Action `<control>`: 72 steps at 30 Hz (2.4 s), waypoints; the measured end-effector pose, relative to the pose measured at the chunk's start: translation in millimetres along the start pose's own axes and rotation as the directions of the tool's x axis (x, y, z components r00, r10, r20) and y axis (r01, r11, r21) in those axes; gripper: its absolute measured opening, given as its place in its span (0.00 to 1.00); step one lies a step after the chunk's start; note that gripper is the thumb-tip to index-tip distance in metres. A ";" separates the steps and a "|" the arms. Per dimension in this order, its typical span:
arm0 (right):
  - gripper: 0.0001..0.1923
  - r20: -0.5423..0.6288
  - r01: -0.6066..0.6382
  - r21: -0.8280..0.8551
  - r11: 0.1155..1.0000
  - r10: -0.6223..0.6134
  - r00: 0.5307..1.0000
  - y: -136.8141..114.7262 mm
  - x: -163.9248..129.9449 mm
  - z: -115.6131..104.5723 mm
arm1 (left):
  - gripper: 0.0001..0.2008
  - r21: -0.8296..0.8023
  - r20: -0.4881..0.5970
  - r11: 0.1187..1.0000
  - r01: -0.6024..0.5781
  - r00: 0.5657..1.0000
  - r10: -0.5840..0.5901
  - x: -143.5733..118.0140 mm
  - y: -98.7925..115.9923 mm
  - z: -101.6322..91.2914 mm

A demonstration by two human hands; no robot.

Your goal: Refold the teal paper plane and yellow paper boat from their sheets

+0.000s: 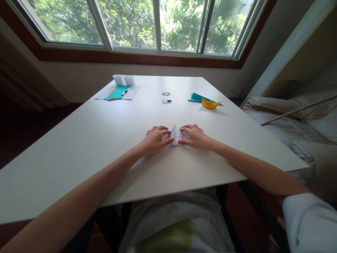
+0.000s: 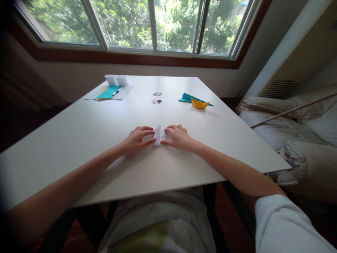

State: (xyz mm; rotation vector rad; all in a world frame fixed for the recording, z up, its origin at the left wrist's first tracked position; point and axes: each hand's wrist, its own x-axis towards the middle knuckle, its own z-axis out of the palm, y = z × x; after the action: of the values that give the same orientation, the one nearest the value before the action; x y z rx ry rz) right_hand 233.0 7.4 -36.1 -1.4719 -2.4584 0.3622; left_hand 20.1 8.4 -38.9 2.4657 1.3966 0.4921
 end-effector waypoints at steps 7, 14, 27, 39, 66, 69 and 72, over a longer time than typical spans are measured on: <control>0.32 -0.035 -0.010 0.051 0.999 0.012 0.999 0.0 -0.7 1.5 | 0.21 -0.138 -0.051 0.990 0.041 0.998 -0.048 1.9 1.3 1.6; 0.30 -0.047 0.013 0.074 0.997 -0.010 0.999 2.3 0.2 0.2 | 0.22 -0.135 -0.097 0.989 0.053 0.993 -0.066 0.5 0.0 0.8; 0.14 -0.139 0.192 0.266 0.945 -0.159 0.977 0.0 0.0 -5.4 | 0.05 -0.123 -0.188 0.989 -0.087 0.980 0.063 5.5 -3.0 2.9; 0.09 -0.012 0.539 0.044 0.841 -0.539 0.842 -0.1 -2.8 -17.2 | 0.09 0.191 0.044 0.863 -0.468 0.882 0.469 -2.2 0.0 -17.2; 0.14 0.022 0.474 -0.217 0.854 -0.481 0.877 -5.4 -7.3 -17.0 | 0.13 0.358 -0.032 0.921 -0.151 0.984 0.174 -13.7 35.2 -13.5; 0.14 0.015 0.436 -0.227 0.871 -0.445 0.896 -6.9 -8.3 -17.8 | 0.14 0.446 -0.056 0.887 -0.120 0.985 0.162 -16.0 41.9 -15.5; 0.15 0.011 0.406 -0.224 0.886 -0.414 0.910 -7.5 -8.7 -19.0 | 0.16 0.509 -0.054 0.853 -0.116 0.985 0.166 -18.6 45.7 -17.4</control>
State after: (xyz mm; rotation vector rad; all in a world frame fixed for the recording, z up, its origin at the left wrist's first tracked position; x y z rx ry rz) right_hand 237.3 -2.1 -16.5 -0.9671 -2.7599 -0.0270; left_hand 39.3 -29.5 -8.4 3.0153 1.5479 0.3019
